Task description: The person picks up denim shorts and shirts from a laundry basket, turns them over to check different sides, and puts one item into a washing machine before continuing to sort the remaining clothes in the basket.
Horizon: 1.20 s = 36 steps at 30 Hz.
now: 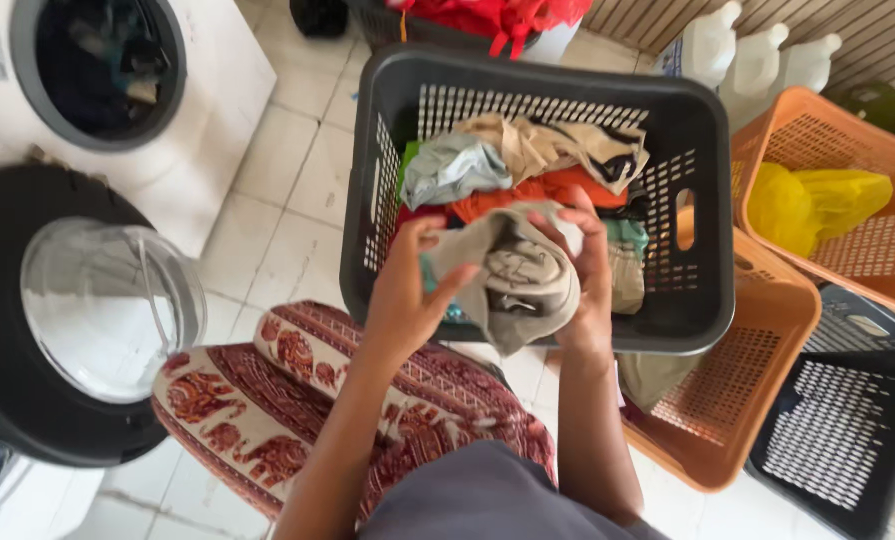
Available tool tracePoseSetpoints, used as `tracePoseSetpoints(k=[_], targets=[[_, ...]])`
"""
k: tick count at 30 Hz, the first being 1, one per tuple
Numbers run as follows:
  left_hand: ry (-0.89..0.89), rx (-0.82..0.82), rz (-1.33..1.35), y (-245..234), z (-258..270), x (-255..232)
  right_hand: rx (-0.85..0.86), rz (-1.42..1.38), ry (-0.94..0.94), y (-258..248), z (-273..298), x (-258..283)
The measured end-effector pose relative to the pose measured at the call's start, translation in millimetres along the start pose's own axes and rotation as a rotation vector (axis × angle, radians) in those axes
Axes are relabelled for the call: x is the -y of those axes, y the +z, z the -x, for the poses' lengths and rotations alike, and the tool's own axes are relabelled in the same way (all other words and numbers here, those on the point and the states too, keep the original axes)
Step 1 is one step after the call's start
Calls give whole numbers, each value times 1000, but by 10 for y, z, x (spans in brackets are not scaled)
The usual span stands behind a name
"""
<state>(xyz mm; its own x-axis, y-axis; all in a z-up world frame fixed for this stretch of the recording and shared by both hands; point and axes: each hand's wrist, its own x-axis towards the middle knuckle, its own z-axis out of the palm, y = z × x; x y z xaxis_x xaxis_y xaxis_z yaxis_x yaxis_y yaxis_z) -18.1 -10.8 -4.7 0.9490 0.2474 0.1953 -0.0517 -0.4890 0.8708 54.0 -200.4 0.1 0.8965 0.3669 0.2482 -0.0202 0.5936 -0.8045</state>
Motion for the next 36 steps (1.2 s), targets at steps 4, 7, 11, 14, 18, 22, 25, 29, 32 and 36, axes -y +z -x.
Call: tracePoseSetpoints(k=[4,7,11,14,18,22,25,29,32,36], targets=[[-96,88,-61,20,-70,-38,25,-177,67,277,-10,123],[-238,158,-174,-18,-65,90,44,-222,-86,253,-38,219],[-467,316,-13,-173,53,379,97,-27,-181,33,-72,346],[-502,388,949,-184,94,514,241,604,-217,-153,-70,409],[-510,201,1475,-234,66,498,298,1527,-144,-301,-65,369],[-454,22,1756,-144,-13,437,140,1243,52,-270,72,390],[-477,-41,1803,-87,-37,381,70,1089,114,-170,159,458],[-402,6,1831,53,30,282,253,714,-72,39,326,390],[-401,17,1843,117,165,264,219,707,-6,104,472,250],[-496,-35,1672,19,295,280,-25,529,171,14,558,-10]])
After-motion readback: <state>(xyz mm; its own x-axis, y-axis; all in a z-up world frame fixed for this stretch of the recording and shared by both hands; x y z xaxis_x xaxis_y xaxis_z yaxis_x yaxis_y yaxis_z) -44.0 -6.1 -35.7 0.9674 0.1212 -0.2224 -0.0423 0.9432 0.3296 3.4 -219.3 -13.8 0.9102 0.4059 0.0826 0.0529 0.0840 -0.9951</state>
